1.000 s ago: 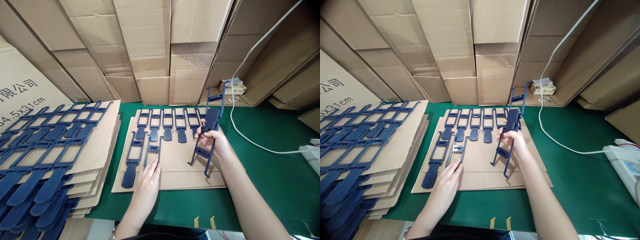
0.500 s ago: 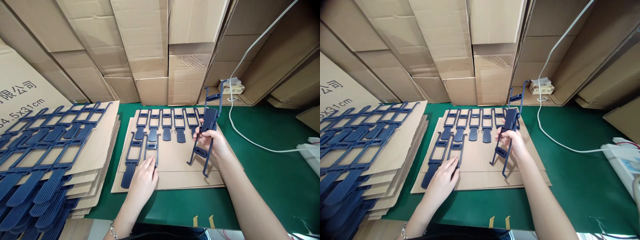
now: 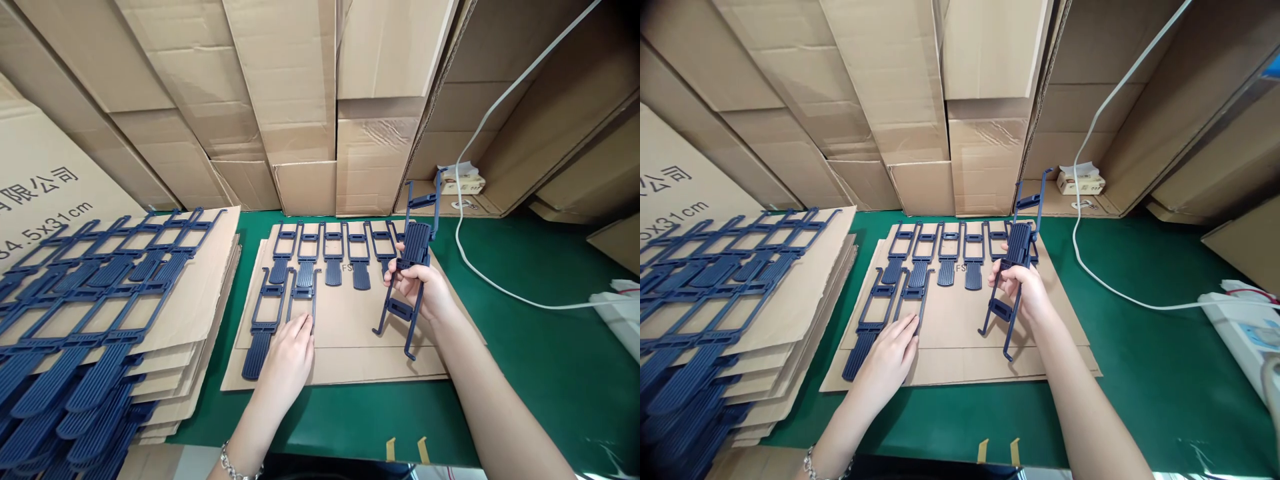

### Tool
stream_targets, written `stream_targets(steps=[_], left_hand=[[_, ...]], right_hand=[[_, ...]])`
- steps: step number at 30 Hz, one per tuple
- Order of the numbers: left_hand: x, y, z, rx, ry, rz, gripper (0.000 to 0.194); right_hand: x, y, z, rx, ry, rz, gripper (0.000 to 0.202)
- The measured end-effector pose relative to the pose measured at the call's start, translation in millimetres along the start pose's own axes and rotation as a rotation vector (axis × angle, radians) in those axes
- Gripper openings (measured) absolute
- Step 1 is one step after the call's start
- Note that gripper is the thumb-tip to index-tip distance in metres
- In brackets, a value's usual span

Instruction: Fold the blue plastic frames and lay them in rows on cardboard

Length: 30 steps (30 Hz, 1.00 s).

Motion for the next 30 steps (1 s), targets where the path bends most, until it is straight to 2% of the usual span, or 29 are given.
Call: stream_targets(steps=[3, 7, 10, 12, 14, 16, 19, 21, 22, 25, 27, 30], left_hand=[[1.6, 21.8, -3.1, 0.068, 0.011, -0.171, 0.029], [5.6, 71.1, -9.4, 0.235, 0.016, -0.462, 0.028], [1.7, 98.6, -9.5, 0.347, 0.03, -0.518, 0.03], [-4.4, 107.8, -6.3, 0.416, 0.049, -0.515, 0.028], [-12.4, 107.9, 0.7, 0.559, 0.125, -0.49, 0.025], [-21.1, 97.8, 10.4, 0.85, 0.285, -0.44, 0.022], [-34.9, 69.5, 11.0, 1.404, 0.516, -0.229, 0.03], [-41.2, 55.2, 2.5, 1.675, 0.604, -0.085, 0.04], [-42.4, 50.9, -0.8, 1.763, 0.648, -0.055, 0.043], [-38.8, 44.9, -1.9, 1.842, 0.817, -0.082, 0.042], [-36.2, 45.5, 3.2, 1.843, 0.905, -0.123, 0.034], [-41.1, 55.7, 22.3, 1.907, 0.992, -0.305, 0.014]], right_hand=[[1.8, -4.1, -1.3, -0.01, -0.014, 0.012, 0.061], [5.9, -13.2, -3.8, -0.001, -0.019, 0.07, 0.055], [12.3, -23.0, -8.9, 0.008, -0.082, 0.163, 0.055], [19.9, -33.0, -15.5, 0.001, -0.187, 0.281, 0.056], [30.0, -44.7, -22.8, -0.036, -0.295, 0.413, 0.057], [40.6, -56.4, -30.1, -0.106, -0.377, 0.526, 0.059], [55.1, -71.2, -44.5, -0.22, -0.483, 0.652, 0.057], [63.9, -78.4, -57.5, -0.261, -0.568, 0.727, 0.048], [67.9, -81.2, -64.6, -0.265, -0.612, 0.766, 0.043], [76.8, -84.9, -84.9, -0.184, -0.716, 0.859, 0.037], [78.2, -83.8, -94.6, -0.098, -0.737, 0.873, 0.037], [77.0, -80.0, -99.4, -0.085, -0.767, 0.875, 0.048]])
Point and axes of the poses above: each hand's wrist, its own x-axis away from the middle knuckle, its own y-axis out of the back of the hand, z = x × y, the point moved 5 cm from there along -x, towards the middle knuckle, and after that the axes turned 11 degrees about -x, right-handed, at the moved point
